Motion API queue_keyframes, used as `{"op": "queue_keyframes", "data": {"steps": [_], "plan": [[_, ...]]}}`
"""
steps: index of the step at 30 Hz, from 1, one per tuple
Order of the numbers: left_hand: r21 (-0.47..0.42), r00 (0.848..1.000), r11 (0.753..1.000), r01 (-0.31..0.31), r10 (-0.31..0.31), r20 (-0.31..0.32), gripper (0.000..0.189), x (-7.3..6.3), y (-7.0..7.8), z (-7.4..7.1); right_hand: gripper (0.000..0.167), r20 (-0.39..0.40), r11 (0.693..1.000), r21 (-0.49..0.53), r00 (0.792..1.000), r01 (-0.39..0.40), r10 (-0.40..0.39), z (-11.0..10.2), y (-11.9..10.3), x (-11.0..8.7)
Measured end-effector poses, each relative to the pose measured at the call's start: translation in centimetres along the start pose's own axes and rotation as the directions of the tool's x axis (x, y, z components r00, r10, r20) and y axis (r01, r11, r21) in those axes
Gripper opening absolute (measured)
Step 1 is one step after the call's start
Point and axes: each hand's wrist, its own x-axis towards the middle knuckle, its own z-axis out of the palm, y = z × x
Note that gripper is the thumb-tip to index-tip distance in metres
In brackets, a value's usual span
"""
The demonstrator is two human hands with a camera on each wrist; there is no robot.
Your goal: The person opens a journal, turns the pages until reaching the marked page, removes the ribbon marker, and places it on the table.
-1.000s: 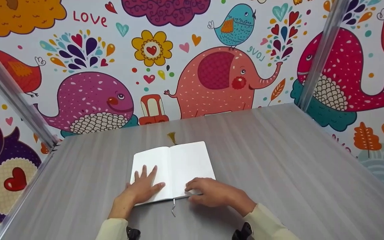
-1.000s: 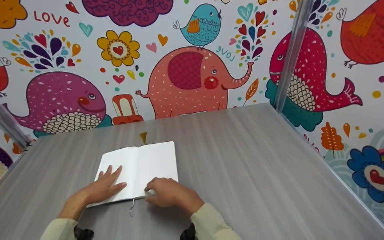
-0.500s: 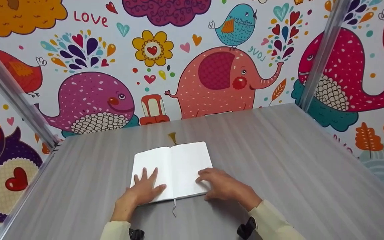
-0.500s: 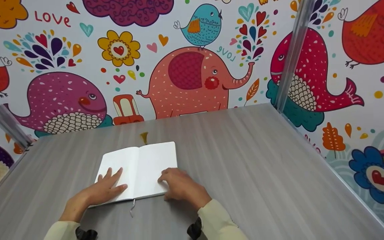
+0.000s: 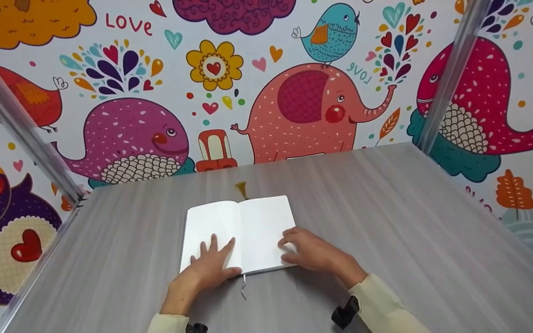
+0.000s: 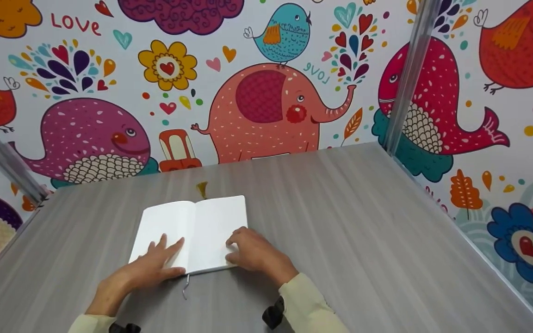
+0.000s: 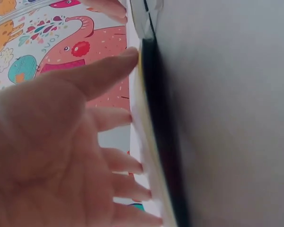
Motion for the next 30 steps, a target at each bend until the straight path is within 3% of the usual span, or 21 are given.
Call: {"op": "queue_keyframes", "data": {"steps": [7,13,17,24,30], "plan": [[-0.029,0.996,0.998,-0.064,0.062,-0.059,0.061,0.2,-0.1,0.8,0.029,0.005,1.0,0.022,1.0,-0.019,0.019,0.2,0.1,0.1],[-0.077,0.995,0.994,-0.077,0.071,-0.076,0.061,0.4,-0.7,0.8,0.03,0.006,0.999,0.032,0.999,-0.032,0.032,0.1,0.1,-0.1],[-0.098,0.996,0.993,-0.064,0.057,-0.073,0.065,0.7,-1.2,0.7,0.03,0.003,0.999,0.034,1.0,-0.018,0.018,0.0,0.2,-0.2],[-0.12,0.997,0.993,0.013,-0.022,-0.075,0.077,0.8,-2.0,0.2,0.03,0.0,1.0,0.011,1.0,0.01,-0.01,0.1,0.3,-0.2],[-0.112,0.995,0.994,0.008,-0.02,-0.102,0.079,1.1,-2.7,-0.4,0.029,-0.005,1.0,0.013,1.0,0.012,-0.012,0.2,0.5,-0.1]]}}
